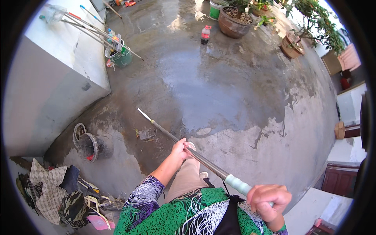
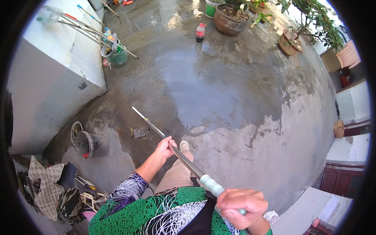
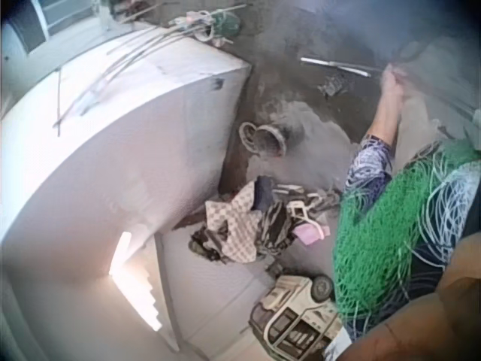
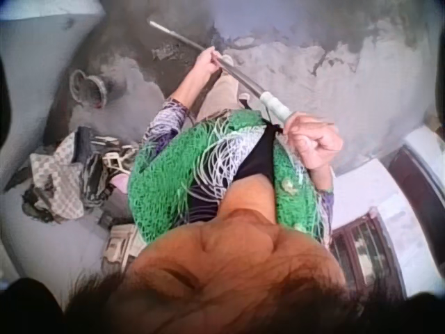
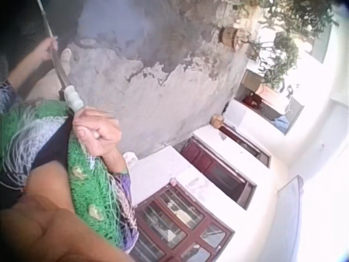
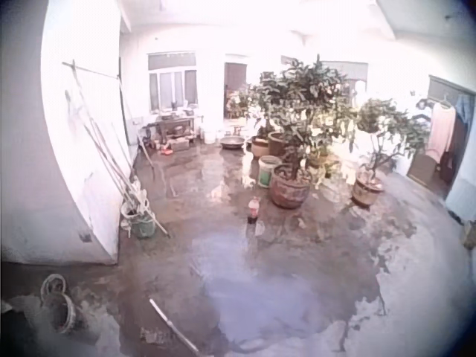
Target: The person sweeps a wet concrete courtyard using a long-handled squeegee. They move water and scattered debris across the floor, working around potted plants, buckets, and a parked scooter. The person adjusts their position and the tool angle to push water toward different areas of the courtyard.
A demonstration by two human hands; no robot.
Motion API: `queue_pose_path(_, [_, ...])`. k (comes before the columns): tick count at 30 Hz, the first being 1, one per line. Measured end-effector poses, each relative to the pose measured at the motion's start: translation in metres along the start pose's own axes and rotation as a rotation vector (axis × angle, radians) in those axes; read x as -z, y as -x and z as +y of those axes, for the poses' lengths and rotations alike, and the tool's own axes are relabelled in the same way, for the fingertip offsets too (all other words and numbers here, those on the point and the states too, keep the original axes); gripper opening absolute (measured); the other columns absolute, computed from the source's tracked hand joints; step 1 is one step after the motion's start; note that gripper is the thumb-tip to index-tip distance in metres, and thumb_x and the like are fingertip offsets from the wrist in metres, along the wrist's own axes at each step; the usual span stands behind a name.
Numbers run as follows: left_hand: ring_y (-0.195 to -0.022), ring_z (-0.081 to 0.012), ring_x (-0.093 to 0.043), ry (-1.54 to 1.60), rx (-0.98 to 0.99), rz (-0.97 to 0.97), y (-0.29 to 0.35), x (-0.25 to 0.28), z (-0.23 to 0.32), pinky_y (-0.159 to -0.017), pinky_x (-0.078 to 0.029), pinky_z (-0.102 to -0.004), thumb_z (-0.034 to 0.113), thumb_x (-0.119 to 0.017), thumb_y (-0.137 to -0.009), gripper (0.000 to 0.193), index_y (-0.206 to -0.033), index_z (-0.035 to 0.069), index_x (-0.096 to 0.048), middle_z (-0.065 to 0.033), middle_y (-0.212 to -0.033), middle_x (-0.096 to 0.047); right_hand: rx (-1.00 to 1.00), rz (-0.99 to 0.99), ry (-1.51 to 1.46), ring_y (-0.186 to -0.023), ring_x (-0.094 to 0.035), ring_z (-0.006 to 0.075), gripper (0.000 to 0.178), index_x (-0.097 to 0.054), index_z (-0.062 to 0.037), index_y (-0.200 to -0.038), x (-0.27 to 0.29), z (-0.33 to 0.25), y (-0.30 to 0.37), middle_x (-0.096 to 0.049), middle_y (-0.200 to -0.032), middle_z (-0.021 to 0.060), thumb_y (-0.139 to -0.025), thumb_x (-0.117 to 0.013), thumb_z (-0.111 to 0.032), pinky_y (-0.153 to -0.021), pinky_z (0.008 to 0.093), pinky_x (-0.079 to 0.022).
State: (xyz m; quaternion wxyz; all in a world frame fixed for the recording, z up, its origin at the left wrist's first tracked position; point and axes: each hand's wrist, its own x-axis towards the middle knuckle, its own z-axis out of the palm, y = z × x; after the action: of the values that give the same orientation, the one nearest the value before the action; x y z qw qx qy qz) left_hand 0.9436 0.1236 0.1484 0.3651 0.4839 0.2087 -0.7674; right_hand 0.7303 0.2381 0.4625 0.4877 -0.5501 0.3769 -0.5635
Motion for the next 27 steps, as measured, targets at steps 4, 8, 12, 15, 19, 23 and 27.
queue_pose_path(4, [-0.049,-0.0172,-0.039,0.012,0.030,-0.159,0.003,0.001,-0.059,-0.053,-0.038,-0.0313,0.017,-0.043,-0.089,0.027,-0.064,0.007,-0.039,-0.0042,-0.055,-0.040,0.039,0.287,0.120,-0.034,-0.046,0.0126,0.020,-0.051,0.0016,-0.070,-0.005,-0.032,0.065,-0.048,-0.043,0.0045,-0.081,-0.059,-0.014,-0.041,0.0293,-0.045])
queue_pose_path(8, [-0.046,-0.0148,-0.036,-0.033,0.182,-0.079,-0.020,-0.022,-0.123,-0.047,-0.036,-0.0301,0.016,-0.044,-0.088,0.023,-0.068,0.009,-0.037,-0.0019,-0.053,-0.037,0.090,0.395,0.267,-0.033,-0.045,0.0120,0.021,-0.051,0.0005,-0.068,-0.003,-0.047,0.121,-0.046,-0.042,0.0036,-0.080,-0.060,-0.014,-0.039,0.0272,-0.043])
queue_pose_path(12, [-0.045,-0.0145,-0.036,-0.164,0.426,-0.239,-0.034,-0.056,-0.219,-0.046,-0.037,-0.0300,0.014,-0.047,-0.086,0.020,-0.069,0.009,-0.037,-0.0014,-0.052,-0.037,0.153,0.299,0.442,-0.037,-0.048,0.0141,0.015,-0.052,0.0026,-0.070,-0.012,-0.078,0.162,-0.048,-0.044,0.0053,-0.079,-0.057,-0.009,-0.044,0.0304,-0.047])
queue_pose_path(15, [-0.043,-0.0157,-0.040,-0.222,0.468,-0.250,-0.065,-0.065,-0.254,-0.045,-0.039,-0.0318,0.014,-0.047,-0.086,0.018,-0.070,0.008,-0.040,-0.0031,-0.051,-0.040,0.123,0.285,0.516,-0.042,-0.049,0.0155,0.006,-0.053,0.0046,-0.076,-0.013,-0.070,0.167,-0.051,-0.049,0.0075,-0.077,-0.053,-0.002,-0.049,0.0319,-0.047])
queue_pose_path(19, [-0.044,-0.0179,-0.042,-0.359,0.377,-0.182,-0.091,-0.053,-0.270,-0.046,-0.043,-0.0344,0.011,-0.048,-0.085,0.014,-0.074,0.005,-0.042,-0.0039,-0.052,-0.040,0.067,0.376,0.575,-0.041,-0.050,0.0153,0.007,-0.052,0.0040,-0.071,-0.009,-0.046,0.170,-0.049,-0.045,0.0069,-0.075,-0.052,-0.001,-0.052,0.0314,-0.049])
queue_pose_path(23, [-0.048,-0.0189,-0.045,-0.394,0.395,-0.202,-0.071,-0.042,-0.271,-0.048,-0.044,-0.0345,0.013,-0.049,-0.086,0.015,-0.074,0.004,-0.044,-0.0053,-0.053,-0.042,0.037,0.362,0.521,-0.044,-0.047,0.0160,0.006,-0.054,0.0053,-0.080,-0.012,-0.060,0.178,-0.051,-0.053,0.0086,-0.077,-0.051,0.002,-0.050,0.0320,-0.045])
queue_pose_path(27, [-0.051,-0.0195,-0.046,-0.383,0.241,-0.256,-0.048,-0.003,-0.232,-0.052,-0.045,-0.0347,0.013,-0.049,-0.086,0.020,-0.069,0.004,-0.044,-0.0067,-0.056,-0.044,0.036,0.284,0.402,-0.046,-0.048,0.0173,0.013,-0.056,0.0061,-0.087,-0.020,-0.072,0.171,-0.053,-0.054,0.0101,-0.076,-0.050,0.005,-0.048,0.0317,-0.043])
